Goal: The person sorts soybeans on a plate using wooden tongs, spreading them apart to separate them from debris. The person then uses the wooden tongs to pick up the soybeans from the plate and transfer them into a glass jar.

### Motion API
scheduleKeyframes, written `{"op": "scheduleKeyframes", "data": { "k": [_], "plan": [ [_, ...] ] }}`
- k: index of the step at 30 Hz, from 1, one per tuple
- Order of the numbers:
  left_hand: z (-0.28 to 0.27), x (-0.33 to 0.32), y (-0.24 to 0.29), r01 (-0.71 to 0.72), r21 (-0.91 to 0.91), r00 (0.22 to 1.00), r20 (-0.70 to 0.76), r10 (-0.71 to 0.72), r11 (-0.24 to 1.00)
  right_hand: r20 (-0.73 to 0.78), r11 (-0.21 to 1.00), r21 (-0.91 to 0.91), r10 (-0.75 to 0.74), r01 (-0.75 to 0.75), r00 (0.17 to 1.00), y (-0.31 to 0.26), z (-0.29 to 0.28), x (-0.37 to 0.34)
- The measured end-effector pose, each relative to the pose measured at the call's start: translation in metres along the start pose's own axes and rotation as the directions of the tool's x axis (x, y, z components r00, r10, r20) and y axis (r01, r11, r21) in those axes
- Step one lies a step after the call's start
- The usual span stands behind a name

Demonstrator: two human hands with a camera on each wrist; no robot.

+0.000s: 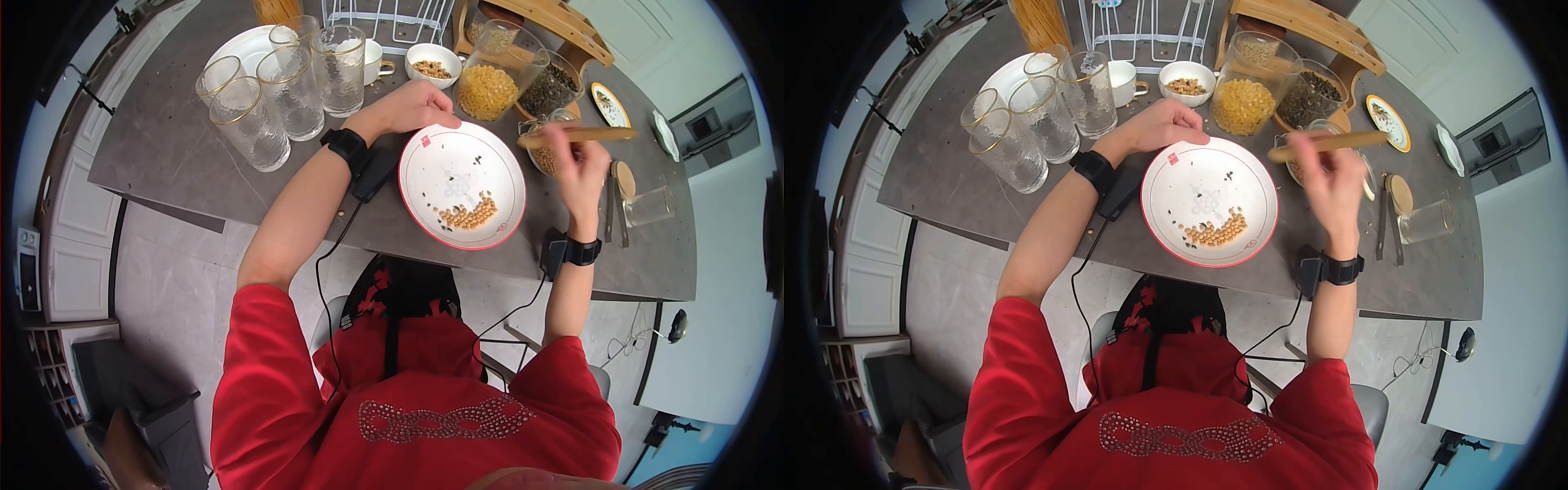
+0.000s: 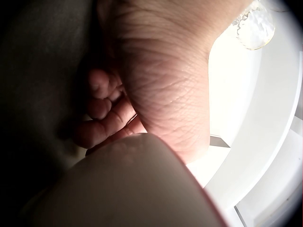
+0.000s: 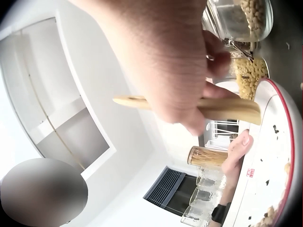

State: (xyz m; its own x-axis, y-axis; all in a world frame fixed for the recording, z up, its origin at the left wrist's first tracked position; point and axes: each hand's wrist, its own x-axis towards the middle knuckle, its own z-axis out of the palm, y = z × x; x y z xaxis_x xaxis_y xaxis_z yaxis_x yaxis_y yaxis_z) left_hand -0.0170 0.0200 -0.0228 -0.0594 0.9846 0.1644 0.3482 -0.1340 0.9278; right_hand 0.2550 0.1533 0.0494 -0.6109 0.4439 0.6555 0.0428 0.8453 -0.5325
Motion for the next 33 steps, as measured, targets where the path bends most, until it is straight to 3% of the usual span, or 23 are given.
{"op": "scheduleKeyframes", "data": {
  "k": [2,4,8,10,11,12,14,15,17,24,30,32,33],
  "plan": [
    [-0.002,0.002,-0.003,-0.003,0.019,1.0,-0.009,0.004,1.0,-0.294,0.991,-0.082,0.081,-0.109,0.952,0.013,-0.011,0.006],
    [0.0,0.002,-0.005,-0.034,-0.002,0.999,-0.01,0.034,0.999,-0.404,0.972,-0.125,0.135,-0.2,0.905,0.019,-0.023,0.011],
    [0.0,0.0,0.002,0.007,0.023,1.0,-0.017,-0.006,1.0,-0.314,0.958,-0.036,0.26,-0.285,0.913,0.022,-0.032,0.007],
    [0.001,0.002,-0.003,-0.009,0.023,1.0,-0.01,0.01,1.0,0.041,0.948,0.198,0.247,-0.25,0.968,0.019,-0.034,0.004],
    [-0.001,0.003,-0.006,-0.019,0.022,1.0,-0.014,0.02,1.0,0.172,0.947,0.284,0.105,-0.151,0.979,0.021,-0.029,0.002],
    [-0.003,0.002,-0.006,-0.016,0.023,1.0,-0.021,0.017,1.0,0.177,0.946,0.288,0.1,-0.149,0.979,0.015,-0.025,0.002],
    [-0.001,0.002,-0.007,-0.021,0.019,1.0,-0.005,0.021,1.0,0.486,0.97,0.222,-0.019,-0.102,0.874,-0.003,-0.014,-0.002],
    [0.001,-0.001,0.0,-0.016,0.01,1.0,-0.023,0.016,1.0,0.485,0.969,0.223,-0.013,-0.109,0.875,-0.007,-0.009,-0.005],
    [0.0,0.001,-0.004,-0.021,0.009,1.0,-0.006,0.021,1.0,0.626,0.975,0.174,-0.001,-0.138,0.78,-0.011,-0.004,-0.005],
    [0.001,0.0,0.0,-0.01,-0.004,1.0,-0.012,0.01,1.0,0.635,0.971,0.223,-0.079,-0.085,0.769,-0.01,0.002,-0.007],
    [-0.002,0.0,0.0,-0.007,0.003,1.0,0.014,0.007,1.0,0.596,0.997,0.078,-0.07,0.028,0.8,-0.013,-0.001,-0.005],
    [-0.001,0.0,0.001,-0.006,0.011,1.0,0.007,0.005,1.0,0.231,0.997,0.071,-0.013,-0.004,0.973,-0.002,-0.005,-0.003],
    [-0.001,0.0,0.0,-0.006,0.021,1.0,-0.006,0.006,1.0,0.057,0.996,0.075,0.037,-0.042,0.998,0.002,-0.009,0.0]
  ]
}}
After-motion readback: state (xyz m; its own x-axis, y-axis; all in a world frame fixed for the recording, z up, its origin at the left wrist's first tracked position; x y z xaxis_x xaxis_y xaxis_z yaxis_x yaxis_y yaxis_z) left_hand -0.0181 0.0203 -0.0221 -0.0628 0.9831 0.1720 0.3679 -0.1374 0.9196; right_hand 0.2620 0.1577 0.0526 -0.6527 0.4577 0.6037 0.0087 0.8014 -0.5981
